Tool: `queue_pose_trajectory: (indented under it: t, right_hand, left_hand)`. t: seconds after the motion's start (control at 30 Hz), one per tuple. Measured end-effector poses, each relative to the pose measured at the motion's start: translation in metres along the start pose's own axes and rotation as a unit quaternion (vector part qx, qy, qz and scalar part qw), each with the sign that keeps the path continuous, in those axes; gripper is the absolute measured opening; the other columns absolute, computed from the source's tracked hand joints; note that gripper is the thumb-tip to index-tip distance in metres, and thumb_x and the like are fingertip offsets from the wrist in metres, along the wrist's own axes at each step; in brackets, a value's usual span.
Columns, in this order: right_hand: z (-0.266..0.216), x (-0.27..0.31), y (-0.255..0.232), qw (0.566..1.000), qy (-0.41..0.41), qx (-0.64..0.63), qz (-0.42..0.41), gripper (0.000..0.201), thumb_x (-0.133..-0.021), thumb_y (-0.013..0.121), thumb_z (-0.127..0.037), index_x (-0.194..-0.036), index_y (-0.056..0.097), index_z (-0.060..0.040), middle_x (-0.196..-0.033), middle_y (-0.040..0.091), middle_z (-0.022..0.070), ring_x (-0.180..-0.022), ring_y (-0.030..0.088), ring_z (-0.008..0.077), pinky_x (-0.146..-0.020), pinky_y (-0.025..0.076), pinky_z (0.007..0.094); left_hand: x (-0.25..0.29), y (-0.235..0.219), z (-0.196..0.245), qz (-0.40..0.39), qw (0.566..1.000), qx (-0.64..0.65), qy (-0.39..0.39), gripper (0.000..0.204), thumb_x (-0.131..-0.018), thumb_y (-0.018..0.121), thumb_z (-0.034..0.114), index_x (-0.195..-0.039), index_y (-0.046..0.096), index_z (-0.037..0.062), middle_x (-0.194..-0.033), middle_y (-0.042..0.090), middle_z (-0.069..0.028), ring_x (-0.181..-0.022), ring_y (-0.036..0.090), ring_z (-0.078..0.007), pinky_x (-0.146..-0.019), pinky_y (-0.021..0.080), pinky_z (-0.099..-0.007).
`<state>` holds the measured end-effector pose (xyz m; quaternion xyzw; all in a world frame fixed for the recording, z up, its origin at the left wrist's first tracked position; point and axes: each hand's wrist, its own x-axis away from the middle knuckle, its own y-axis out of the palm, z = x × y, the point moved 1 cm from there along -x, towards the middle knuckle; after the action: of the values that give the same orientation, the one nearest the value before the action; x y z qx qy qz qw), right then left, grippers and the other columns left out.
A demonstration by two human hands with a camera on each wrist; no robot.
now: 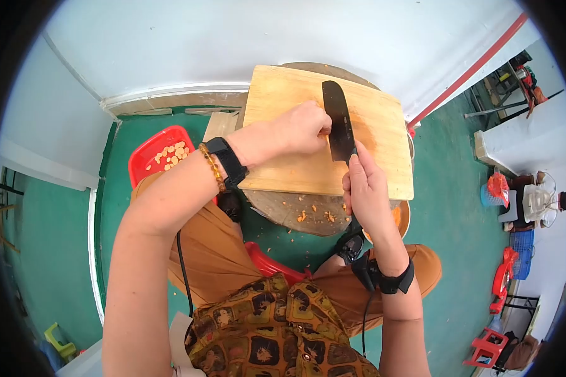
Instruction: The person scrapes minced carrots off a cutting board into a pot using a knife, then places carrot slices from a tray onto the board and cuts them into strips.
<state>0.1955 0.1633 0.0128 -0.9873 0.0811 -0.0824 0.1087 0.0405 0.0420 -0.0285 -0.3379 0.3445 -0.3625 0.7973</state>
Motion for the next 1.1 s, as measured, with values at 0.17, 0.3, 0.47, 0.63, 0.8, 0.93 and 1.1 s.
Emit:
queue_pose_trajectory:
  t: [0.17,0.3,0.47,0.63,0.8,0.93,1.1]
  right_hand:
    - [0.005,0.002,0.004,1.0,-0.007,-0.022,0.004,0.045,-0.101,0.038,-0.022,-0.142,0.032,-0.0036,-0.063,0.042,-0.0024,-0.038,0.035,0.0045,-0.034,0.033,0.0207]
    - [0.004,0.004,0.003,1.0,-0.015,0.008,0.002,0.045,-0.101,0.037,-0.023,-0.142,0.032,-0.0034,-0.062,0.041,-0.0026,-0.039,0.036,0.0047,-0.034,0.033,0.0209]
    - [-0.001,0.005,0.002,1.0,0.01,0.025,-0.001,0.045,-0.101,0.036,-0.021,-0.142,0.032,-0.0026,-0.059,0.039,-0.0028,-0.038,0.035,0.0053,-0.034,0.033,0.022]
    - [0.019,-0.03,0.007,0.992,-0.078,0.103,0.012,0.046,-0.1,0.036,-0.019,-0.142,0.031,-0.0015,-0.058,0.038,-0.0032,-0.039,0.036,0.0058,-0.035,0.033,0.0224]
    - [0.008,-0.034,0.011,0.997,-0.062,0.044,0.007,0.045,-0.1,0.036,-0.02,-0.142,0.032,-0.0035,-0.058,0.038,-0.0032,-0.039,0.036,0.0057,-0.035,0.033,0.0218]
    - [-0.003,-0.011,0.005,1.0,-0.001,-0.006,0.006,0.044,-0.101,0.035,-0.021,-0.141,0.033,-0.0041,-0.059,0.039,-0.003,-0.039,0.036,0.005,-0.035,0.033,0.0211]
    - [0.0,0.004,0.006,1.0,-0.018,0.003,0.006,0.043,-0.101,0.035,-0.021,-0.141,0.033,-0.004,-0.059,0.039,-0.0031,-0.039,0.035,0.0044,-0.035,0.033,0.0208]
  left_hand:
    - [0.001,-0.004,0.002,0.008,0.998,-0.05,0.021,0.01,-0.066,0.063,0.005,-0.073,0.068,0.0007,-0.076,0.065,-0.0173,-0.079,0.062,-0.0349,-0.071,0.051,-0.0417]
    - [-0.004,-0.004,0.002,-0.022,0.999,-0.042,0.013,0.008,-0.065,0.063,0.005,-0.069,0.068,0.0,-0.07,0.065,-0.0176,-0.072,0.063,-0.0343,-0.066,0.052,-0.0406]
    - [-0.005,-0.001,-0.002,-0.022,0.999,-0.041,0.019,0.007,-0.063,0.064,0.005,-0.067,0.068,0.0007,-0.067,0.064,-0.018,-0.067,0.063,-0.0341,-0.062,0.052,-0.0399]
    - [-0.01,-0.001,0.001,-0.012,0.997,-0.06,0.04,0.005,-0.063,0.065,0.005,-0.066,0.068,0.002,-0.066,0.063,-0.0175,-0.066,0.063,-0.0338,-0.061,0.052,-0.0398]
    - [-0.004,-0.002,0.004,-0.013,0.999,-0.029,0.012,0.005,-0.064,0.064,0.007,-0.064,0.065,0.0017,-0.063,0.061,-0.0169,-0.065,0.06,-0.0339,-0.063,0.05,-0.0404]
    - [0.002,-0.01,0.007,-0.026,0.998,0.039,-0.034,0.01,-0.065,0.064,0.009,-0.063,0.062,-0.0009,-0.061,0.058,-0.0166,-0.069,0.056,-0.0338,-0.068,0.046,-0.0409]
    - [0.003,-0.01,0.003,0.063,0.996,-0.015,0.054,0.008,-0.064,0.063,0.003,-0.068,0.066,-0.0025,-0.069,0.063,-0.0194,-0.065,0.062,-0.0359,-0.061,0.05,-0.0411]
